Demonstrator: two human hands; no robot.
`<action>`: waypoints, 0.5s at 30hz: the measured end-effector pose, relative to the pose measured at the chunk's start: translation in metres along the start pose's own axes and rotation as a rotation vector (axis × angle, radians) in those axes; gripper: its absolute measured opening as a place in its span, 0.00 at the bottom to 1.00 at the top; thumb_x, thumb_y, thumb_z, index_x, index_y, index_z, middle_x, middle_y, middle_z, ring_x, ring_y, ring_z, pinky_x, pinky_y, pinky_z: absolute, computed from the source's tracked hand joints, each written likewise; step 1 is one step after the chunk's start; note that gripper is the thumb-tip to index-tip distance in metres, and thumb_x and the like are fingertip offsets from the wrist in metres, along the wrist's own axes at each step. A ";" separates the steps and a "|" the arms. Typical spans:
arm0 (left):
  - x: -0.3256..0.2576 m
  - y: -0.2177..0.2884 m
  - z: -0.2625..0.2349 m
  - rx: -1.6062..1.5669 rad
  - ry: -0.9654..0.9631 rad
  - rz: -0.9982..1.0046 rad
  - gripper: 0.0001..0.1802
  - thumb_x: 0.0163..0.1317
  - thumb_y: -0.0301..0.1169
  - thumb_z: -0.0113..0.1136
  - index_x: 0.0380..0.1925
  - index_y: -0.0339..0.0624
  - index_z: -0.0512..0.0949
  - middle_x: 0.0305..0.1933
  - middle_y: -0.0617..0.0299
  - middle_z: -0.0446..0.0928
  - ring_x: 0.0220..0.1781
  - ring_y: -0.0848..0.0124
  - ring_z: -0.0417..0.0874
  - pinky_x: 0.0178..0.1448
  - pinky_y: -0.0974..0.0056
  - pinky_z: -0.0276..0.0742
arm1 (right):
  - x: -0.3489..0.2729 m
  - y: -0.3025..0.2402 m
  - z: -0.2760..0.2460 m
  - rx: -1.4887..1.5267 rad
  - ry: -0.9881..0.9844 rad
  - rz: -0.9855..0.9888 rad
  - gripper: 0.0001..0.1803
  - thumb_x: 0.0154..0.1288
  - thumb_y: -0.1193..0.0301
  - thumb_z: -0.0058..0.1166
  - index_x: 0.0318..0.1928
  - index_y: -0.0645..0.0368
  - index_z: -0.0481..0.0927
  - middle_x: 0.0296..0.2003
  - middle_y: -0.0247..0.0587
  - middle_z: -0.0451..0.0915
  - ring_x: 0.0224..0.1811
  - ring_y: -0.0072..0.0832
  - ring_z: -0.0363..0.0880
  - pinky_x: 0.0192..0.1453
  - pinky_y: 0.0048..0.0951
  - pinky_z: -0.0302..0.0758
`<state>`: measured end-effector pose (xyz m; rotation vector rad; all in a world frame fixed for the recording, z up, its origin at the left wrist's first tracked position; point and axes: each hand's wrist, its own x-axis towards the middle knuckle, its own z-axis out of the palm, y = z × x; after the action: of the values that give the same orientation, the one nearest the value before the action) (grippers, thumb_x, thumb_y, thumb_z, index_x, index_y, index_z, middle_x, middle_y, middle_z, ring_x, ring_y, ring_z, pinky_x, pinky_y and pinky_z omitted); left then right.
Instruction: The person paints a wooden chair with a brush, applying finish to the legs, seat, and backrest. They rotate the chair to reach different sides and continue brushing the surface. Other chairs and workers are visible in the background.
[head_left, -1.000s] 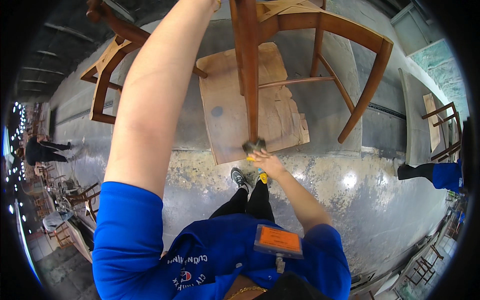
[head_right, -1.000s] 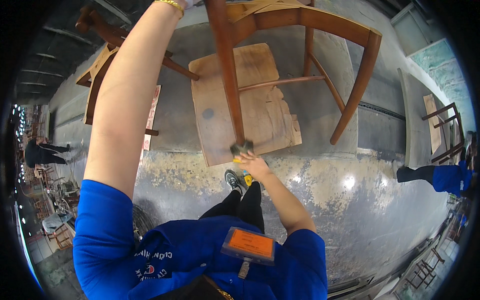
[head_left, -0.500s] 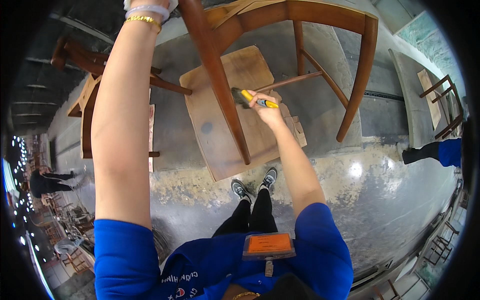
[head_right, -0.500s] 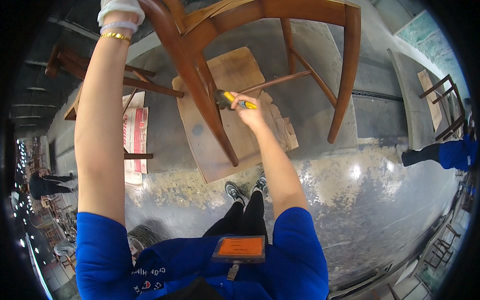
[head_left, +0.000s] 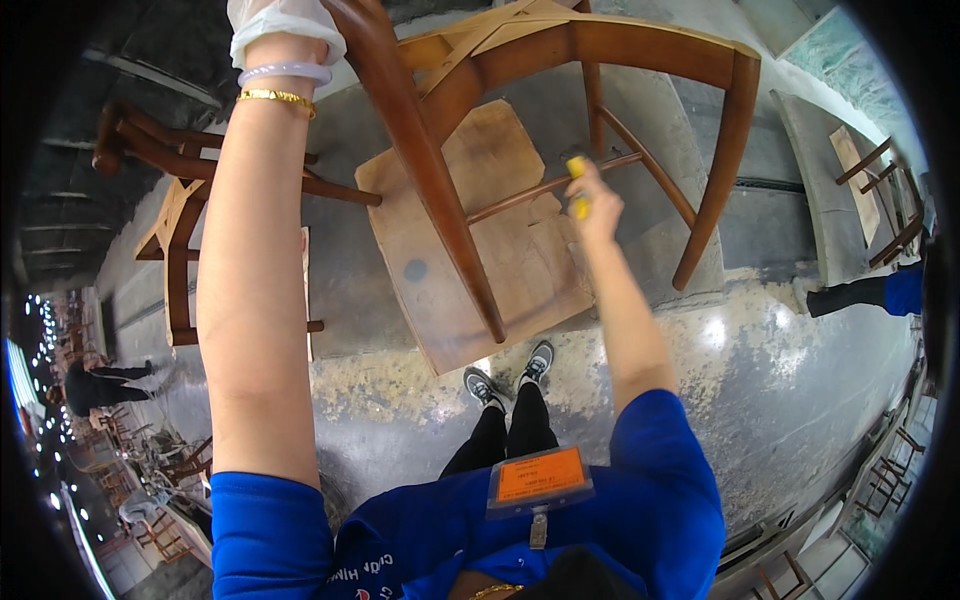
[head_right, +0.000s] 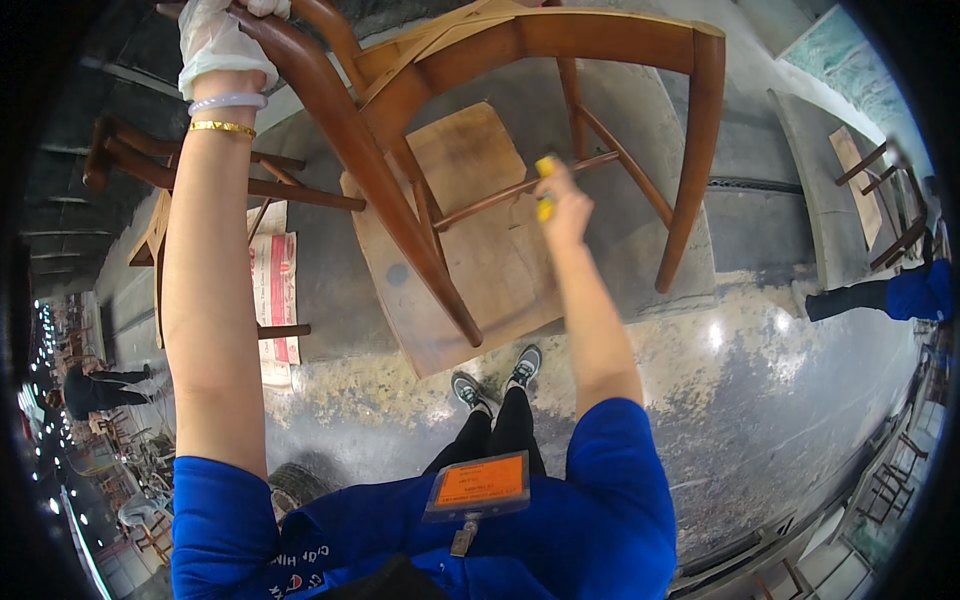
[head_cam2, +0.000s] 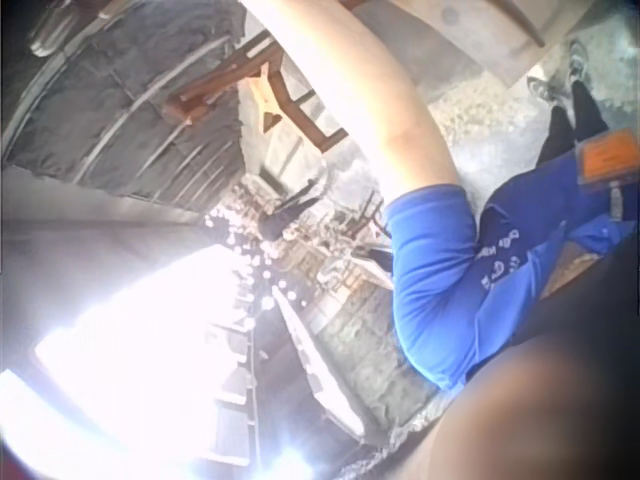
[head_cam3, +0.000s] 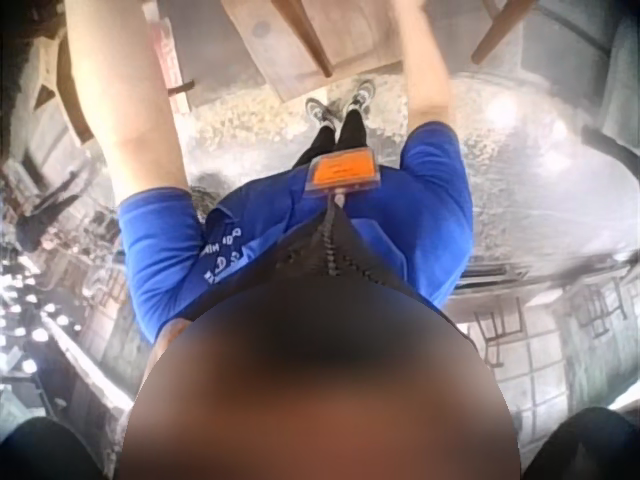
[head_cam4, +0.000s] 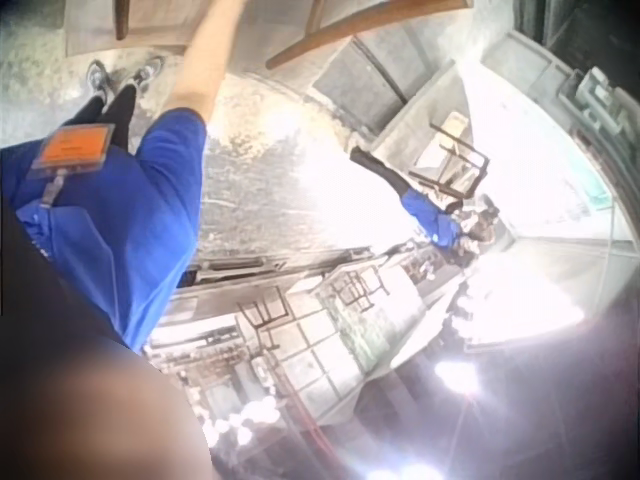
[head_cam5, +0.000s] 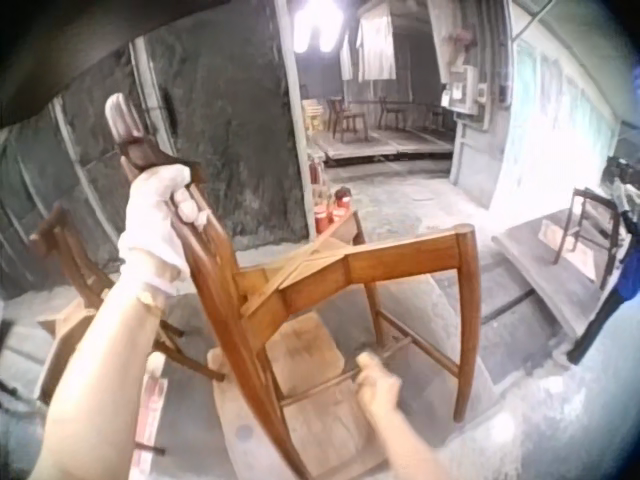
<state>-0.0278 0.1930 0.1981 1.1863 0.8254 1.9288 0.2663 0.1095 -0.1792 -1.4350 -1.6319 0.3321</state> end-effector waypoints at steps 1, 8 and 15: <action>-0.002 0.001 0.004 -0.020 0.027 -0.030 0.09 0.66 0.32 0.61 0.27 0.46 0.74 0.17 0.67 0.69 0.18 0.71 0.71 0.26 0.63 0.74 | -0.018 -0.015 0.013 0.109 -0.038 0.004 0.14 0.48 0.85 0.64 0.29 0.48 0.82 0.60 0.46 0.84 0.55 0.45 0.87 0.58 0.36 0.82; -0.022 0.008 0.013 0.013 -0.010 -0.041 0.15 0.66 0.33 0.60 0.19 0.47 0.72 0.16 0.66 0.68 0.17 0.70 0.70 0.26 0.61 0.75 | -0.026 0.003 0.022 0.782 0.033 0.579 0.12 0.59 0.89 0.59 0.27 0.57 0.83 0.49 0.46 0.88 0.58 0.37 0.84 0.65 0.31 0.77; -0.061 0.026 0.027 -0.013 -0.025 -0.128 0.12 0.60 0.27 0.66 0.20 0.36 0.77 0.20 0.57 0.76 0.24 0.63 0.80 0.41 0.56 0.86 | -0.123 0.021 -0.089 0.398 -0.097 0.383 0.06 0.58 0.83 0.62 0.31 0.58 0.84 0.40 0.39 0.89 0.49 0.26 0.86 0.57 0.28 0.78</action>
<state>0.0098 0.1326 0.2015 1.1201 0.8537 1.8096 0.3361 -0.0254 -0.1994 -1.4262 -1.2629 0.9043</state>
